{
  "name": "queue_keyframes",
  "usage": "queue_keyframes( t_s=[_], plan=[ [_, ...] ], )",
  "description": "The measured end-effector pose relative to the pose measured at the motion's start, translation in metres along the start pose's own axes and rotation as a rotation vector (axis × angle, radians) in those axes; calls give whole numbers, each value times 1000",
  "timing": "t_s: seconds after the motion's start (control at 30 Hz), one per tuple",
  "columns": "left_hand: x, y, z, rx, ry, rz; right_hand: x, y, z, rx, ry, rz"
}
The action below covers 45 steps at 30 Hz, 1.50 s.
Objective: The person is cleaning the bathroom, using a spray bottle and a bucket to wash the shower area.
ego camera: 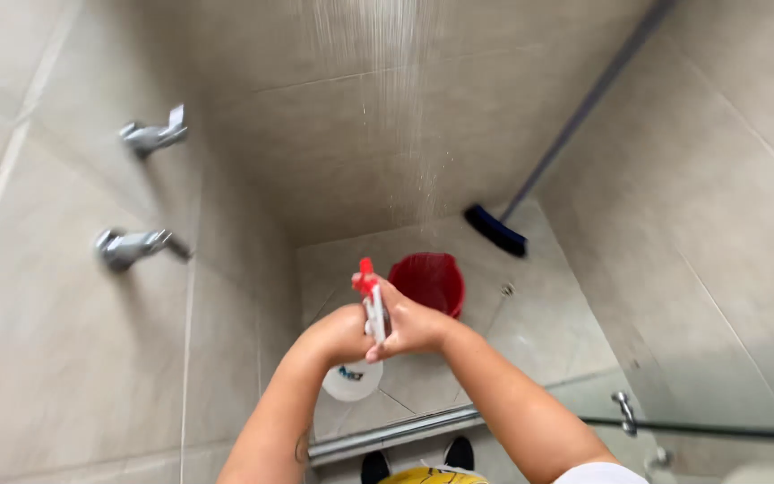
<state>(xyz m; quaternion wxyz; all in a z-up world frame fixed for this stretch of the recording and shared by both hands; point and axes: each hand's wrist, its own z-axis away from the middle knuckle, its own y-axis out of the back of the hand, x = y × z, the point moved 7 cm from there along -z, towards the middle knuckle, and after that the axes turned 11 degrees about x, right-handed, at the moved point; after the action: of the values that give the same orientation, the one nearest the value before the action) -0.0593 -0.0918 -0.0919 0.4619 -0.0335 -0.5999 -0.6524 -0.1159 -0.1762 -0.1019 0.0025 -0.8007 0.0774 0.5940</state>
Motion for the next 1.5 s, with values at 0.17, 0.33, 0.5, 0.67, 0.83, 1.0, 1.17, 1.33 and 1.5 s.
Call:
queue_keyframes(
  t_s=[0.17, 0.33, 0.5, 0.67, 0.83, 1.0, 1.17, 1.33, 1.5],
  plan=[
    [-11, -24, -17, 167, 2, 89, 31, 22, 34, 384, 62, 409],
    [-1, -45, -39, 362, -450, 287, -9, 30, 55, 460, 13, 789],
    [27, -54, -65, 136, -552, 592, -40, 47, 104, 564, -161, 653],
    [52, -81, -105, -166, -383, 896, -3, 30, 217, 347, -666, 521],
    [82, -130, -147, -219, -368, 606, 33, 29, 382, 580, -1057, 388],
    [98, -170, -196, -121, -449, 537, 66, 44, 504, 887, -1140, 191],
    [175, -173, -174, -363, -532, 657, 70, 78, 542, 955, -1152, 120],
    [192, -183, -186, -396, -297, 733, 68, 99, 535, 919, -1131, 75],
    [151, -195, -201, -479, -163, 911, 35, 87, 423, 718, -1028, -7]
  ],
)
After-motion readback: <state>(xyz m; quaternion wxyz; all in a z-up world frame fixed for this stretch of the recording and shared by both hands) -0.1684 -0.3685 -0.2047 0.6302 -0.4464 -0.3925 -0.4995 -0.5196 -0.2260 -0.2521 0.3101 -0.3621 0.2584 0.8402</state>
